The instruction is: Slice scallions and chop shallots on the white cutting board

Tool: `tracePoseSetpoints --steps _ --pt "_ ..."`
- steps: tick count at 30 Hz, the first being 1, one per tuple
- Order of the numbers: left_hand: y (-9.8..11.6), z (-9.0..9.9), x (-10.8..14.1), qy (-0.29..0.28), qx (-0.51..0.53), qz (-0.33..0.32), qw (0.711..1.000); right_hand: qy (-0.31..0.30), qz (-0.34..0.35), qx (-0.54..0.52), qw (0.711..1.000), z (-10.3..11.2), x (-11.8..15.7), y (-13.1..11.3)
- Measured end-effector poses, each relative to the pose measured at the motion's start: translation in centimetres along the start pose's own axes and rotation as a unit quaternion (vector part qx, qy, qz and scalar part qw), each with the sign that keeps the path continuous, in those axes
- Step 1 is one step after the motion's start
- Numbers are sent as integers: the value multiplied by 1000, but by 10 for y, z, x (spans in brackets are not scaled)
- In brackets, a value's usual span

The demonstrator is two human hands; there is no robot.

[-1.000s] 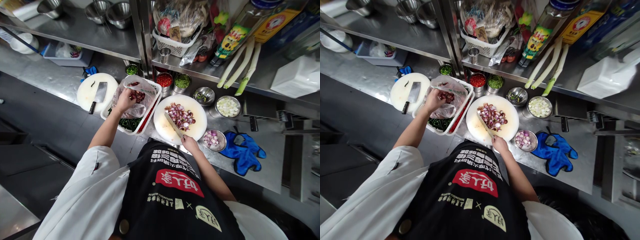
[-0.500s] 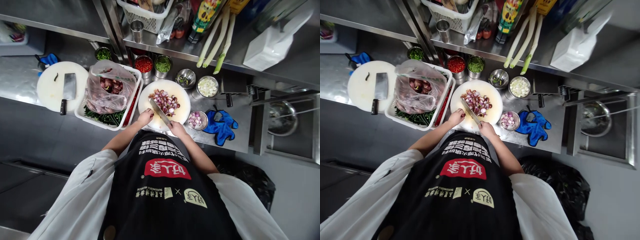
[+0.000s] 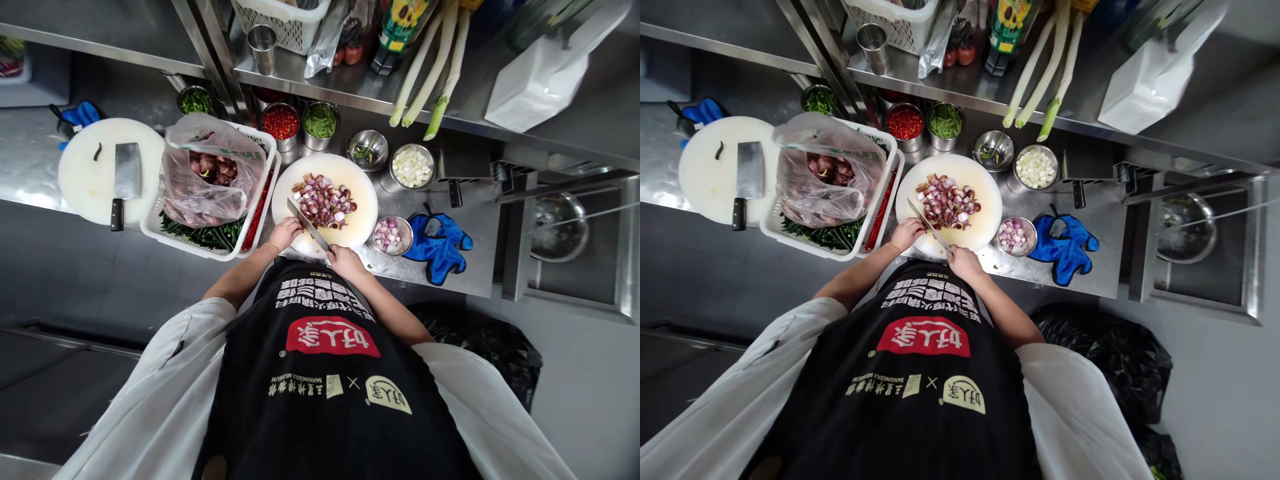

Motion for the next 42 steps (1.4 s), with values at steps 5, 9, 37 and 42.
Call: tracePoseSetpoints --steps 5,9,37,42 --pt "-2 0 -1 -5 6 -10 1000 -8 1 -5 1000 -1 -9 0" --pt "-1 1 -1 -12 6 -7 1000 -15 -8 -19 1000 -8 -35 -11" --pt "-6 29 -22 -87 -64 141 984 13 -9 -68 998 -11 -46 31" --pt "-16 26 -15 -34 -44 166 985 12 -11 -66 998 -11 -46 31"
Point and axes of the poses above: each hand's wrist, its own x-axis away from the middle knuckle, its own z-axis out of the back of the hand, y = z × x, the point moved 7 cm from there along -x, towards the middle knuckle, and after that the axes turned 8 degrees about -y, right-handed, at the moved point
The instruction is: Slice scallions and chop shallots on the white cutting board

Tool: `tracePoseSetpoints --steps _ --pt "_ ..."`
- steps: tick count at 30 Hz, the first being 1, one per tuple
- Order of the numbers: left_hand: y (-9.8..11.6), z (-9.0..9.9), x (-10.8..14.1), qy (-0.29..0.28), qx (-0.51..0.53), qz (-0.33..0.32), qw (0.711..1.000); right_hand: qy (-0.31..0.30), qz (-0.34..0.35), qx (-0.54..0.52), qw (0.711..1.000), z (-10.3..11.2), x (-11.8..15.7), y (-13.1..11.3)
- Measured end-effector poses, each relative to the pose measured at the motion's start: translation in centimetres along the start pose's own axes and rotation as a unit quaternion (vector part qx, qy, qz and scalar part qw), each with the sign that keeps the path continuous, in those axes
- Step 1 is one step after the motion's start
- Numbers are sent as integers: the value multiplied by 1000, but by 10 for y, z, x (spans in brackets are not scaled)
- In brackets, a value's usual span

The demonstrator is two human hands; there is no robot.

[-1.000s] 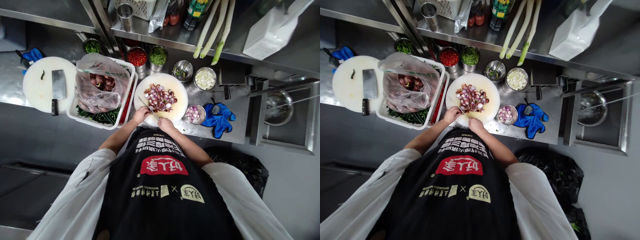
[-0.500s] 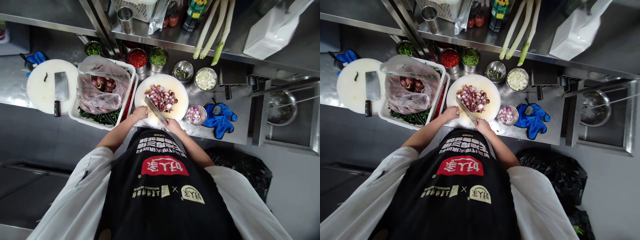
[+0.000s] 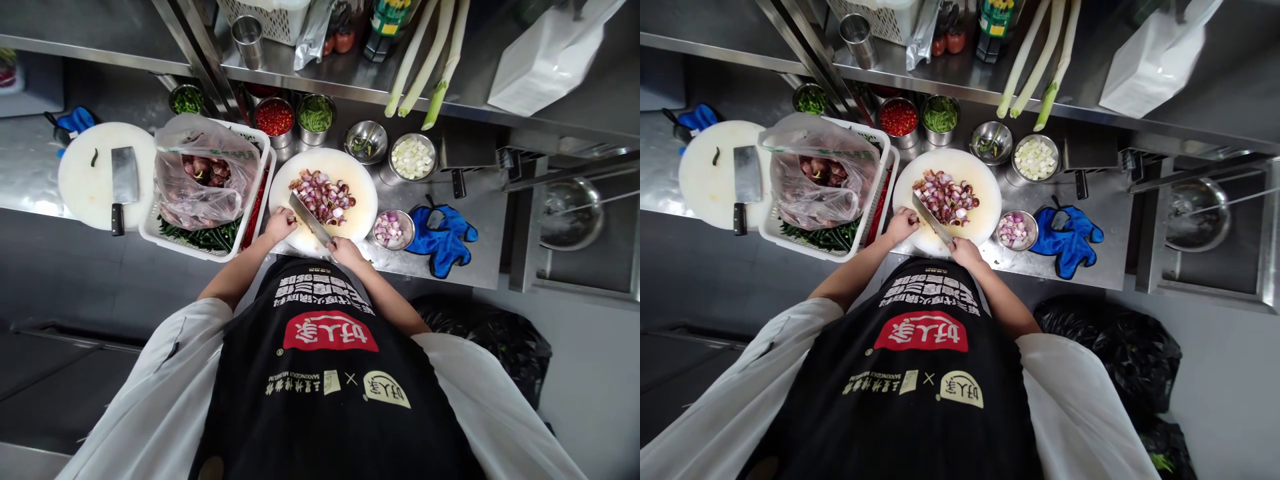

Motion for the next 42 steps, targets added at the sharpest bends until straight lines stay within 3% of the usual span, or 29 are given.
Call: tracePoseSetpoints --steps 7,10,18,27,34,42 --pt "-15 -3 0 -117 -60 -26 991 0 7 11 1000 0 0 -3" --pt "-17 -3 2 -140 -72 -32 987 -2 5 11 1000 0 0 -3" --pt "-19 11 -6 -11 15 43 999 -8 -7 -7 1000 -1 -2 1" --pt "-19 20 9 2 -39 51 998 -6 7 6 1000 2 3 -3" --pt "-24 21 28 17 -22 32 999 0 4 13 1000 6 5 -3" --pt "-20 49 49 60 -14 23 998 -3 9 6 1000 8 5 -4"
Point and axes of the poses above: each hand's wrist, its own x-axis away from the middle knuckle, its own z-axis out of the back of the hand, y = z × x, the point moved 7 cm from there along -x, towards the middle knuckle, and after that the axes turned 8 degrees about -y, right-handed, at the moved point
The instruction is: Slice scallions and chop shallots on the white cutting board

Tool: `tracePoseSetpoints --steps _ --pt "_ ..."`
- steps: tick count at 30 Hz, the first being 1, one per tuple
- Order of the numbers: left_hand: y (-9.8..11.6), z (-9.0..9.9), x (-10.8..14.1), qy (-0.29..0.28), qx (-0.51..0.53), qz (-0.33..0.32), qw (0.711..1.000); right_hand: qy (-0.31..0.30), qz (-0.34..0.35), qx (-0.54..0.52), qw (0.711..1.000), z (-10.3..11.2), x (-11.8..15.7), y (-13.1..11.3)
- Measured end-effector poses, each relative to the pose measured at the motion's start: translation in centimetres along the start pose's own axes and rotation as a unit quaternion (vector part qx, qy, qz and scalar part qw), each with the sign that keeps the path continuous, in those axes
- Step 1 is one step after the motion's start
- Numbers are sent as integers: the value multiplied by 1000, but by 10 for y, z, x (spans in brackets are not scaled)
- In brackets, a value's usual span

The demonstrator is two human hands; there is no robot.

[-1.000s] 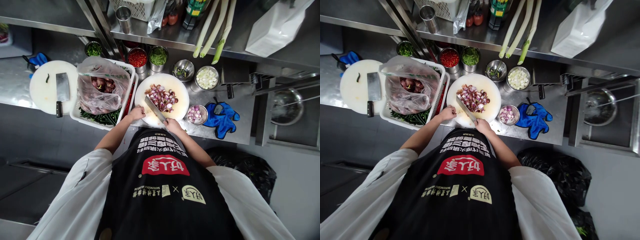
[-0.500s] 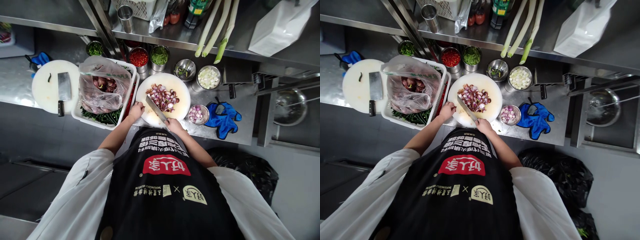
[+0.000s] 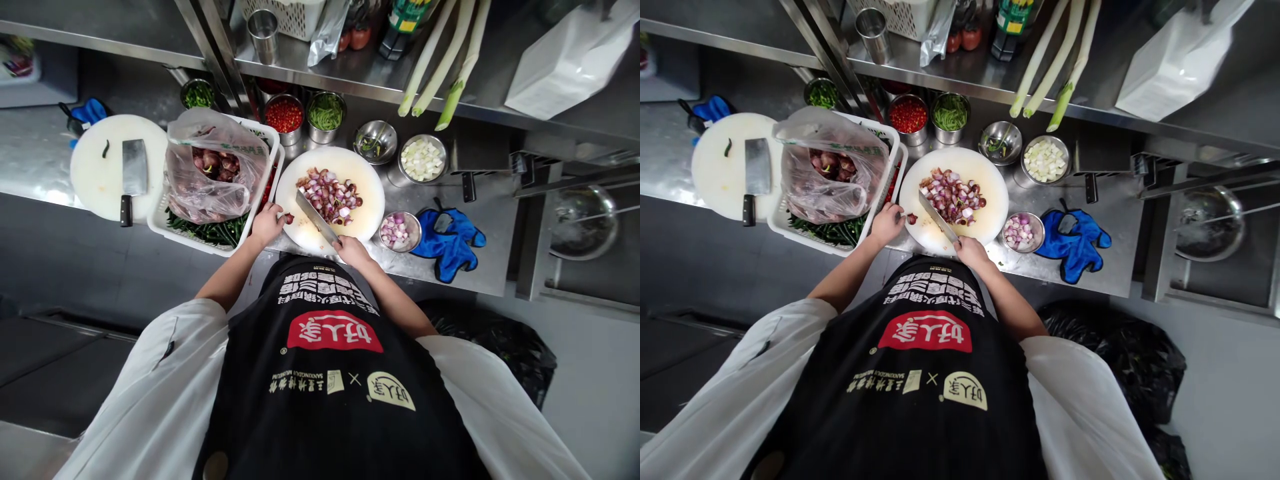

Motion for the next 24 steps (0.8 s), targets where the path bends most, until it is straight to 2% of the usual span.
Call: tracePoseSetpoints --steps 5,10,13,17,19,21,24 --pt "4 13 14 27 12 -9 1000 12 3 1 1000 -4 1 2" --pt "0 6 22 -13 -3 5 1000 3 1 7 1000 -4 2 3" --pt "-1 -1 17 -41 -26 27 998 1 10 -6 1000 -3 6 2" --pt "-1 -12 -2 -59 -53 41 996 8 32 -20 999 -8 10 3" --pt "1 -17 -11 -68 -62 40 995 2 33 -64 997 -16 9 10" --pt "3 -24 -18 -84 -68 35 993 -27 22 -162 986 -29 5 22" --pt "7 -28 -21 -98 -68 32 992 -86 10 -326 941 -50 -4 39"
Point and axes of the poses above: each hand's wrist, its own x-axis away from the middle knuckle, its own z-axis out of the back of the hand, y = z × x, the point moved 7 cm from there along -x, towards the middle knuckle, and after that the axes turned 8 degrees about -y, right-handed, at the moved point
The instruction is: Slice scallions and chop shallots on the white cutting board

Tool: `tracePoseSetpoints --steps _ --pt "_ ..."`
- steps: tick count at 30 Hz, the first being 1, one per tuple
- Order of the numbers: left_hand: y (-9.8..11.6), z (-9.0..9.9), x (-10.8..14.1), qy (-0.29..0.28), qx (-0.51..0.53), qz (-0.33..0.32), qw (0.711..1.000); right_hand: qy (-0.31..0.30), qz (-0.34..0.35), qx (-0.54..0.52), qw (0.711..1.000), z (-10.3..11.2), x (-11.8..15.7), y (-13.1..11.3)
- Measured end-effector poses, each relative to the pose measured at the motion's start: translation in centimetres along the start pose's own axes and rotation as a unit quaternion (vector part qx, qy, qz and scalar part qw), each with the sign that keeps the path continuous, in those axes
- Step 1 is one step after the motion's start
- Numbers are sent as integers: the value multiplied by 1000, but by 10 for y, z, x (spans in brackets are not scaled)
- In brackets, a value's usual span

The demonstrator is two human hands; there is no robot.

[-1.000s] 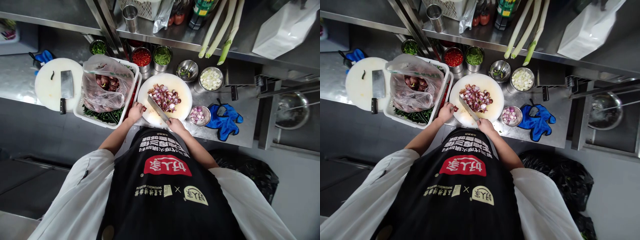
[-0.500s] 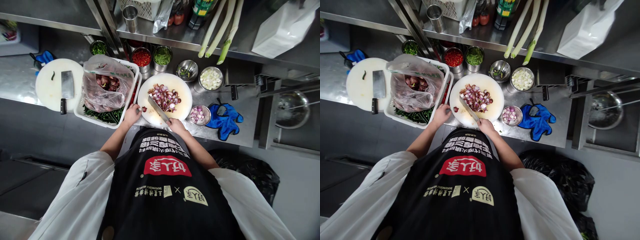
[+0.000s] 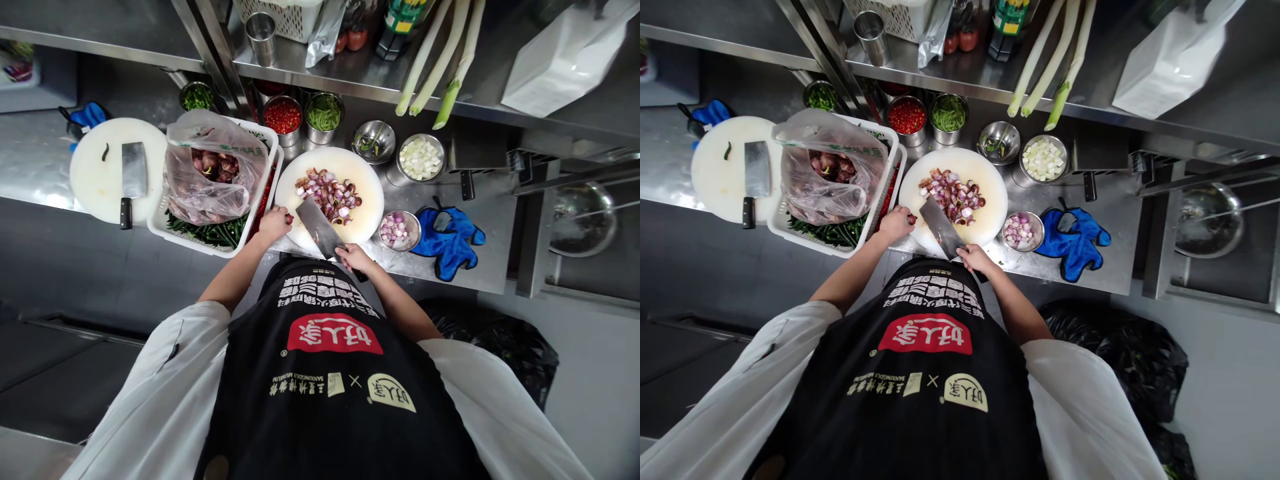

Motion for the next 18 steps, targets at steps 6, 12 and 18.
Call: tracePoseSetpoints --steps 6,12,18 --pt "-4 16 15 67 47 10 997 -58 1 -92 994 -2 -11 20" --pt "-7 17 28 78 65 9 995 -77 11 -84 993 0 -14 21" --pt "-13 24 37 98 87 -3 991 -96 23 -96 990 4 -1 33"
Point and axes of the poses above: each hand's wrist, its own x-axis away from the middle knuckle, its own z-axis out of the back of the hand, y = z × x, the point moved 7 cm from there along -x, towards the middle knuckle, and after that the axes turned 8 degrees about -y, right-handed, at the moved point
